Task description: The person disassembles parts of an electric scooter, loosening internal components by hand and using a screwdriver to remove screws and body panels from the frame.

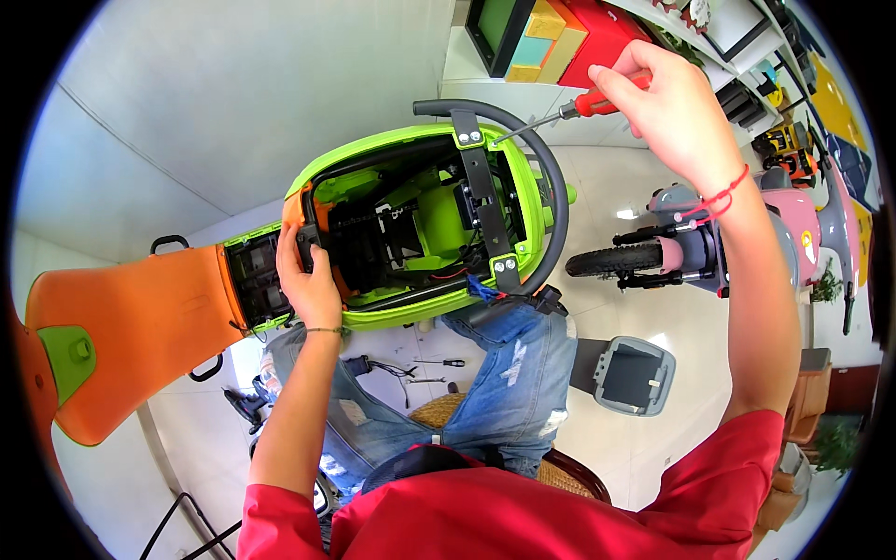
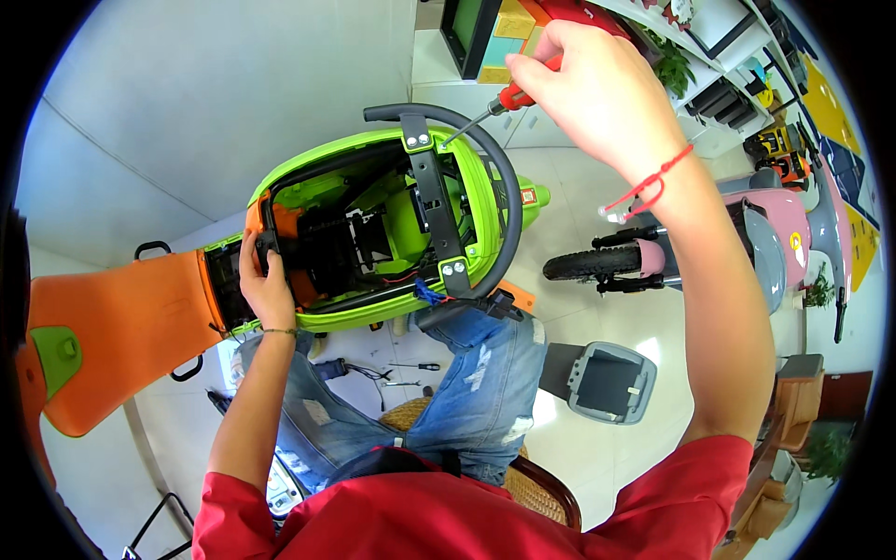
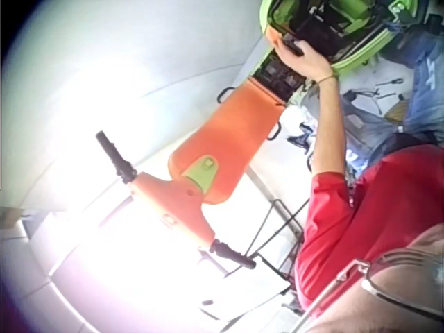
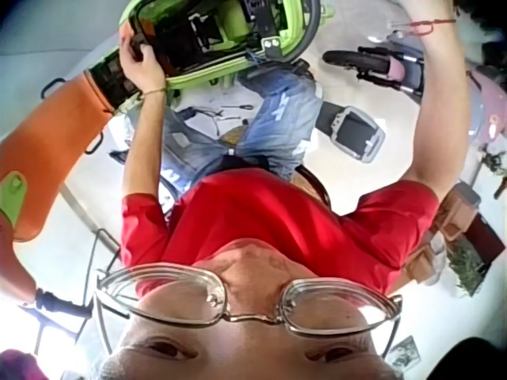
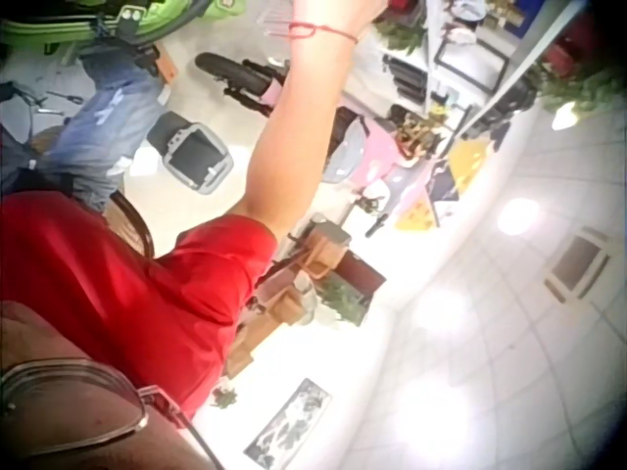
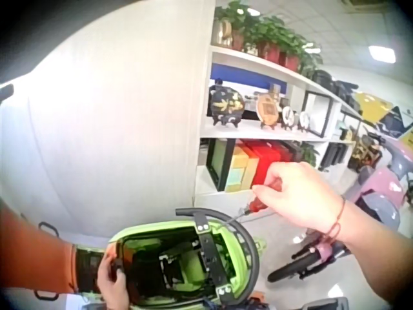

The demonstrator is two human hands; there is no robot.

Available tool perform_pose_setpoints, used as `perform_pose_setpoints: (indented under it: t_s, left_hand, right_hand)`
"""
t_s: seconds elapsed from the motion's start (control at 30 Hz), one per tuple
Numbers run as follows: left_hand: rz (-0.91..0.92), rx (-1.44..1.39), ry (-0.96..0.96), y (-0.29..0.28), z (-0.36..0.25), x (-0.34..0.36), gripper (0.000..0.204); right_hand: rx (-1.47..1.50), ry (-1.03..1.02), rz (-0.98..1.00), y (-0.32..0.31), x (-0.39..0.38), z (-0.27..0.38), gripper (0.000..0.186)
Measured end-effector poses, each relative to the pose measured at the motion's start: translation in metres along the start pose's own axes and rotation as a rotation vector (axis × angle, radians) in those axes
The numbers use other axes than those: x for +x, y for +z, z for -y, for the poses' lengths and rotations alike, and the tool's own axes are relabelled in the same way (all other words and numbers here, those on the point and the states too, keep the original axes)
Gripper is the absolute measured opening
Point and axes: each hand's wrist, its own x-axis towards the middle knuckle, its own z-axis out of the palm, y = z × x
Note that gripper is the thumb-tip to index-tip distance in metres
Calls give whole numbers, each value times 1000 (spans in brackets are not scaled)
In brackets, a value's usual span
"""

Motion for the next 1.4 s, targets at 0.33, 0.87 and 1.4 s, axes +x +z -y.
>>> perform_pose_setpoints:
  t_s: [0.33,0.87,1.4]
  left_hand:
    - [-6,14,-3,-1,-3,0,42]
    - [-7,14,-12,-1,-6,0,41]
    - [-23,79,-5,-4,-12,-1,41]
  right_hand:
    - [85,-77,124,-9,-7,6,29]
    - [-46,11,297,-22,31,30,49]
    - [62,-416,502,-27,42,6,19]
